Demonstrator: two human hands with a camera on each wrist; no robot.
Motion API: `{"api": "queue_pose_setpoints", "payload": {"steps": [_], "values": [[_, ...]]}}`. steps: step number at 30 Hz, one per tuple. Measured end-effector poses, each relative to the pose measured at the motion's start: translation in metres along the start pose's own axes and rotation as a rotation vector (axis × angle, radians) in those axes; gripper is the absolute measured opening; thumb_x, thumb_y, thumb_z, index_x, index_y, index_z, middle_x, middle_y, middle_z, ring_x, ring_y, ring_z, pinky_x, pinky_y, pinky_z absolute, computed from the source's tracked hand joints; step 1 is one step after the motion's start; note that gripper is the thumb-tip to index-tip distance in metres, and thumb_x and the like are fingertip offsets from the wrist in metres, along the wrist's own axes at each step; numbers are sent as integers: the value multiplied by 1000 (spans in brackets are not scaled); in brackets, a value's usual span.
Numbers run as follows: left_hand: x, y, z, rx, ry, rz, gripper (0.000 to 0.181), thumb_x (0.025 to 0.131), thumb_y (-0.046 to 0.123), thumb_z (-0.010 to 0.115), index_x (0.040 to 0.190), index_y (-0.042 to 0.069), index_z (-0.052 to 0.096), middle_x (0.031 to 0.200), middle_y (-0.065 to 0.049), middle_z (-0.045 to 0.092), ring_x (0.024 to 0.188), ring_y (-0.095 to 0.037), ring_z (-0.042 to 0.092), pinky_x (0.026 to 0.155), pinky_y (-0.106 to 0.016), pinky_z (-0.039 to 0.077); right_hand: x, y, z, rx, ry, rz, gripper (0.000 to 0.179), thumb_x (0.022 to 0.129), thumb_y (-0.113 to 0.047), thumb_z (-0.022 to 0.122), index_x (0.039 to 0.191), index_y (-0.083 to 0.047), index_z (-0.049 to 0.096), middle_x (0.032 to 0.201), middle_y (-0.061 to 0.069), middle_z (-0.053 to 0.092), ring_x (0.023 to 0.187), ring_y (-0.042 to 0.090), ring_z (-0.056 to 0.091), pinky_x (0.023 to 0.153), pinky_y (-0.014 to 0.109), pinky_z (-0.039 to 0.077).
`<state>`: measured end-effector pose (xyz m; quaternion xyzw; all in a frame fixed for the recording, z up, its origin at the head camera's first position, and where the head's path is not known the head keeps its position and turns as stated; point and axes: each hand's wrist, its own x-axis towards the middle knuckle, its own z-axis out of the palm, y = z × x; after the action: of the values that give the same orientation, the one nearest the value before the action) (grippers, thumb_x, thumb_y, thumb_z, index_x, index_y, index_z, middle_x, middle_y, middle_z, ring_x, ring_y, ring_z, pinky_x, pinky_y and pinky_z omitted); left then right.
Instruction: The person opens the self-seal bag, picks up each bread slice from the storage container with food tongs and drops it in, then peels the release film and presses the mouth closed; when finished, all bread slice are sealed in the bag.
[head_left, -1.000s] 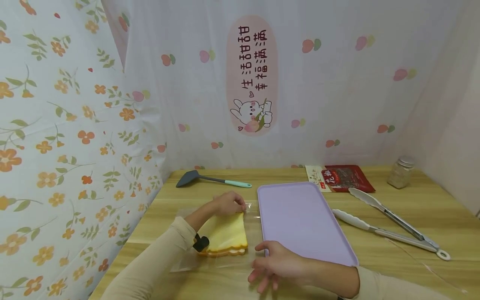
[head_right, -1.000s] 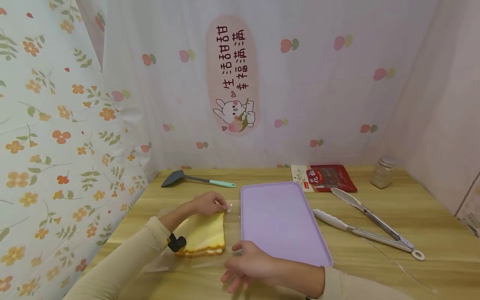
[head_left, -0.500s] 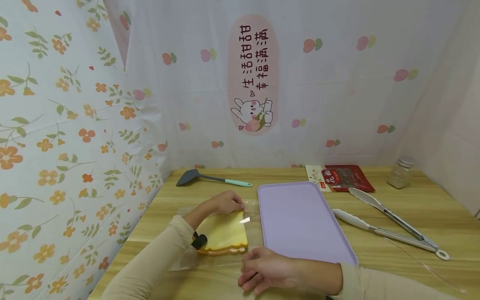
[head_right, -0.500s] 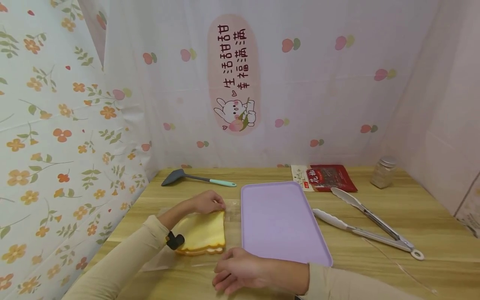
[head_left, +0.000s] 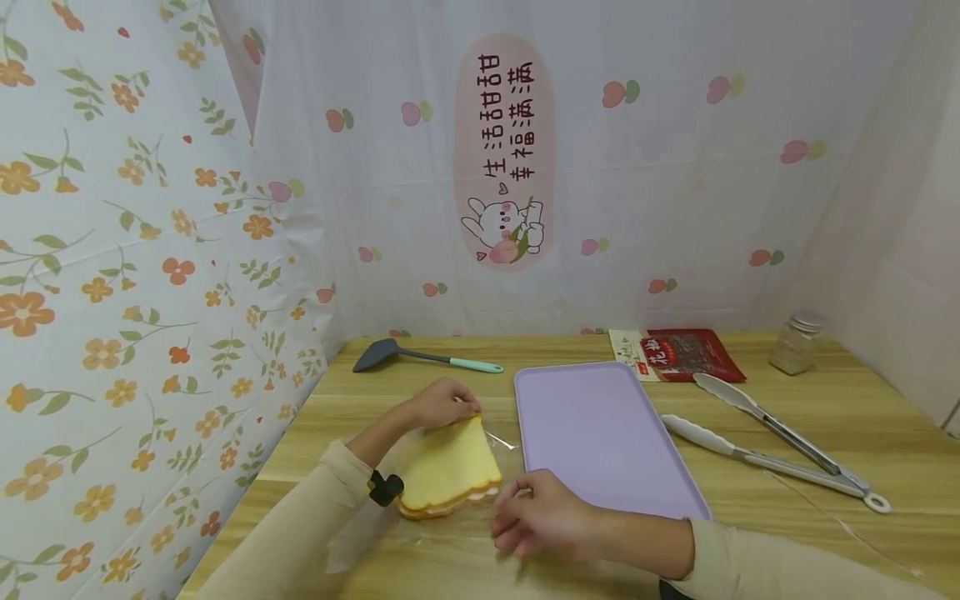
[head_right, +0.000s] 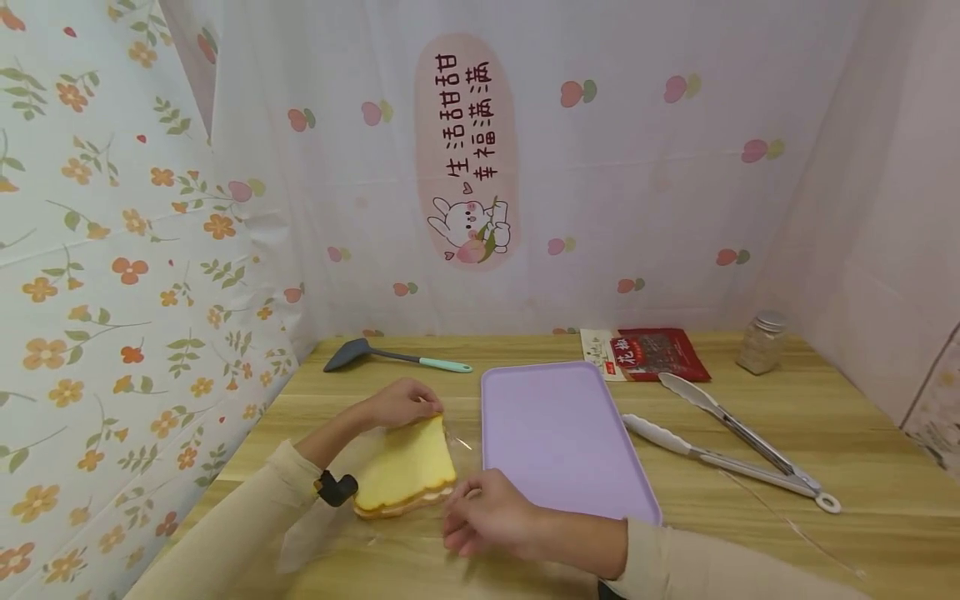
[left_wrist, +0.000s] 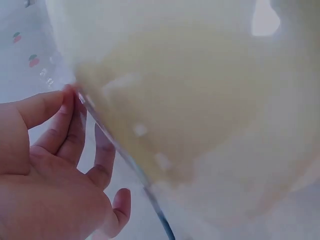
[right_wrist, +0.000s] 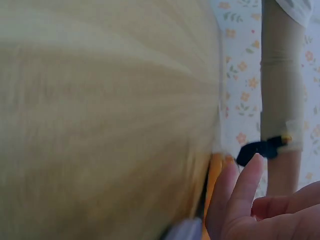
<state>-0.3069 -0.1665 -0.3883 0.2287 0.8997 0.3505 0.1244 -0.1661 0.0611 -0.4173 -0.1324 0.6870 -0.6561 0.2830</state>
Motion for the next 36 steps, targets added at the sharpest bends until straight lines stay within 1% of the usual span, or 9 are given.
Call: {"api": "queue_pose_setpoints", "payload": {"steps": [4,8,11,17,21,25,28,31,36], "values": [[-9,-1,-4,-61,70,-11,24,101,19,59,110,3,74,108,-5,71,90,-15,62,74,-30,51,-2,-10,-16,-146,28,-107,12,98,-8,59,97,4,60,86,14,71,68,24,72,48,26,53],[-16,-2,-5,-164,159,-41,24,102,17,57,111,4,74,113,-5,70,108,-23,63,87,-37,52,-4,-20,-30,-334,107,-204,10,97,-10,62,92,-1,61,83,14,72,63,26,70,41,27,49],[-21,-1,-3,-229,237,-63,21,101,16,58,109,7,75,112,-2,71,113,-23,61,93,-40,49,-6,-27,-38,-410,171,-247,9,96,-11,63,91,-4,61,83,14,72,61,24,70,40,29,48],[-30,4,2,-330,365,-29,20,101,15,58,108,6,74,113,-4,71,114,-24,62,99,-45,47,-9,-37,-53,-517,250,-350,10,94,-13,68,89,-6,64,84,10,72,66,23,69,41,32,50],[-36,9,7,-380,449,-18,18,100,15,60,107,7,75,109,-4,72,109,-22,62,97,-44,47,-11,-40,-61,-626,281,-445,8,93,-12,70,87,-9,66,79,-1,69,63,16,66,46,28,50],[-42,13,14,-448,544,28,17,99,13,62,105,4,75,106,-7,72,103,-18,61,91,-35,48,-14,-48,-69,-719,312,-521,9,90,-7,72,85,-11,66,76,-6,67,59,7,62,49,25,48],[-48,18,18,-487,599,70,17,99,12,62,105,1,74,108,-8,72,101,-16,60,88,-29,47,-19,-59,-74,-778,329,-547,11,90,-6,72,84,-13,66,75,-8,66,59,8,61,49,25,46],[-53,28,18,-510,642,109,17,99,10,61,105,-1,73,112,-11,70,103,-14,59,86,-26,46,-25,-73,-81,-842,346,-580,10,90,-7,73,84,-14,67,77,-7,66,63,7,61,52,25,48],[-58,49,15,-556,723,206,18,100,9,59,109,-3,69,120,-16,66,108,-18,57,79,-26,47,-38,-101,-93,-963,390,-640,7,89,-10,75,86,-15,70,81,-10,69,73,7,65,56,25,50]]}}
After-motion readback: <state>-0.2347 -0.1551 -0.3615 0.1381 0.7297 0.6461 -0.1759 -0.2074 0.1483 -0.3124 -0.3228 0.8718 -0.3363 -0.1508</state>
